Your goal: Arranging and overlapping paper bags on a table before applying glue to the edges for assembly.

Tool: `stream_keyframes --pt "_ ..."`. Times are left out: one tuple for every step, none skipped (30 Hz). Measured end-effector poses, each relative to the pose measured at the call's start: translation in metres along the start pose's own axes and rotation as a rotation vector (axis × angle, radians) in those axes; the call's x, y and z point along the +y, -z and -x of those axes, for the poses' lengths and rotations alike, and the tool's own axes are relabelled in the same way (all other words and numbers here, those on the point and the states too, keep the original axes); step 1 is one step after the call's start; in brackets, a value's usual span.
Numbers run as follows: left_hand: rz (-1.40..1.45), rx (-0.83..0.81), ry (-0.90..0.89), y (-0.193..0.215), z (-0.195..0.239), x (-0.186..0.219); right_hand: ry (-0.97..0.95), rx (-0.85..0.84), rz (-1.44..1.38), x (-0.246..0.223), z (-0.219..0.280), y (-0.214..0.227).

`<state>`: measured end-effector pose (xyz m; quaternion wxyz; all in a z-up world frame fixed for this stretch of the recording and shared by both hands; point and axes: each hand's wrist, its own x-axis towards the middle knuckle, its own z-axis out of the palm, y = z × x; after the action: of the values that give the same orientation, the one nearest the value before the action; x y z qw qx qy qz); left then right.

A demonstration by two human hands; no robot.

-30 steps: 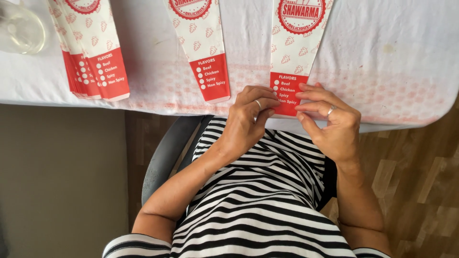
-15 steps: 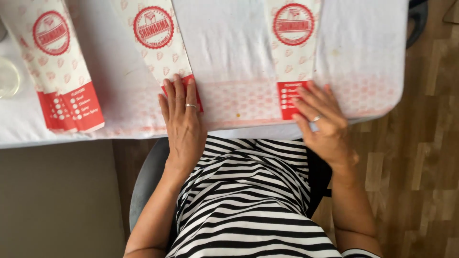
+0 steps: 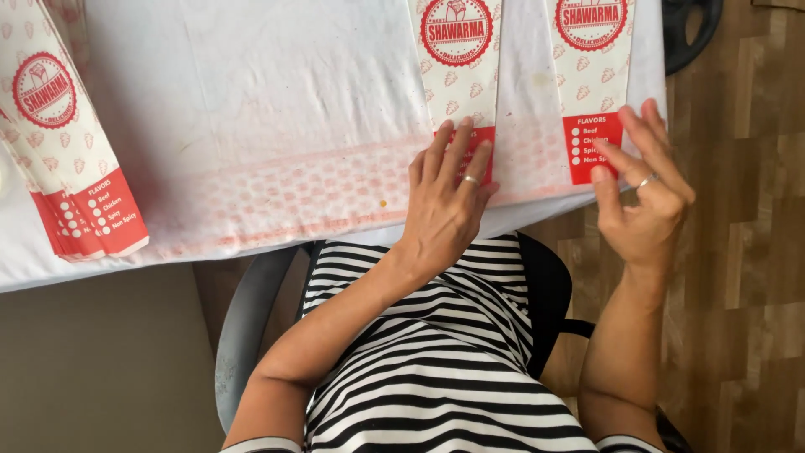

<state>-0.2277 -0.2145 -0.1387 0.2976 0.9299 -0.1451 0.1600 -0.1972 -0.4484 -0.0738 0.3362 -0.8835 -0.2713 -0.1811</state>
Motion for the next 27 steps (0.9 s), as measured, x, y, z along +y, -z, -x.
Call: stream_keyframes --pt "-0.005 -0.003 0.001 0.007 0.003 -0.002 -0.002 0.001 -0.006 -0.008 -0.001 -0.006" --pt "0.124 0.072 -0.055 0.013 0.005 -0.004 0.028 0.005 -0.078 -0.015 -0.001 -0.012" --pt "0.255 0.143 -0.113 0.019 0.008 -0.006 0.052 0.01 -0.151 -0.024 0.0 -0.018" --pt "0.253 0.135 -0.112 0.022 0.014 -0.008 0.045 0.012 -0.155 -0.032 0.0 -0.028" --pt "0.272 0.137 -0.126 0.025 0.018 -0.011 0.057 0.003 -0.196 -0.039 -0.001 -0.037" --pt "0.291 0.139 -0.139 0.028 0.022 -0.014 0.068 -0.005 -0.237 -0.047 -0.002 -0.046" --pt "0.287 0.136 -0.138 0.028 0.023 -0.015 0.066 -0.004 -0.241 -0.046 -0.001 -0.052" --pt "0.296 0.13 -0.141 0.029 0.024 -0.015 0.088 -0.01 -0.248 -0.046 -0.001 -0.058" --pt "0.306 0.126 -0.144 0.029 0.025 -0.016 0.112 -0.017 -0.253 -0.045 0.0 -0.064" --pt "0.304 0.126 -0.143 0.028 0.026 -0.016 0.112 -0.017 -0.255 -0.044 0.0 -0.068" --pt "0.306 0.142 -0.149 0.027 0.027 -0.016 0.135 -0.008 -0.216 -0.042 0.0 -0.071" --pt "0.308 0.158 -0.154 0.025 0.028 -0.016 0.158 0.001 -0.177 -0.041 0.001 -0.073" --pt "0.309 0.158 -0.152 0.025 0.029 -0.016 0.157 -0.002 -0.177 -0.041 0.003 -0.074" --pt "0.323 0.174 -0.152 0.024 0.03 -0.017 0.173 0.013 -0.178 -0.041 0.004 -0.074" --pt "0.335 0.191 -0.154 0.024 0.031 -0.018 0.191 0.03 -0.18 -0.041 0.005 -0.075" --pt "0.334 0.191 -0.153 0.027 0.028 -0.016 0.192 0.029 -0.181 -0.04 0.004 -0.075" --pt "0.348 0.209 -0.156 0.03 0.027 -0.014 0.204 0.032 -0.199 -0.04 0.005 -0.075" --pt "0.361 0.227 -0.16 0.033 0.025 -0.012 0.215 0.036 -0.217 -0.041 0.005 -0.074" --pt "0.362 0.225 -0.159 0.033 0.025 -0.012 0.214 0.036 -0.217 -0.041 0.005 -0.075" --pt "0.368 0.237 -0.15 0.032 0.024 -0.012 0.209 0.037 -0.215 -0.042 0.004 -0.075" --pt "0.375 0.248 -0.142 0.032 0.024 -0.012 0.204 0.038 -0.212 -0.042 0.004 -0.074" --pt "0.377 0.246 -0.141 0.031 0.023 -0.011 0.201 0.038 -0.211 -0.043 0.003 -0.074" --pt "0.379 0.254 -0.117 0.03 0.022 -0.011 0.176 0.034 -0.211 -0.044 0.002 -0.074" --pt "0.381 0.262 -0.092 0.028 0.022 -0.011 0.151 0.029 -0.21 -0.045 0.002 -0.074" --pt "0.381 0.261 -0.09 0.028 0.02 -0.01 0.151 0.028 -0.212 -0.048 -0.001 -0.073" --pt "0.396 0.269 -0.056 0.027 0.019 -0.01 0.104 0.017 -0.218 -0.051 -0.004 -0.072" --pt "0.411 0.274 -0.02 0.026 0.018 -0.009 0.056 0.006 -0.224 -0.054 -0.007 -0.071"
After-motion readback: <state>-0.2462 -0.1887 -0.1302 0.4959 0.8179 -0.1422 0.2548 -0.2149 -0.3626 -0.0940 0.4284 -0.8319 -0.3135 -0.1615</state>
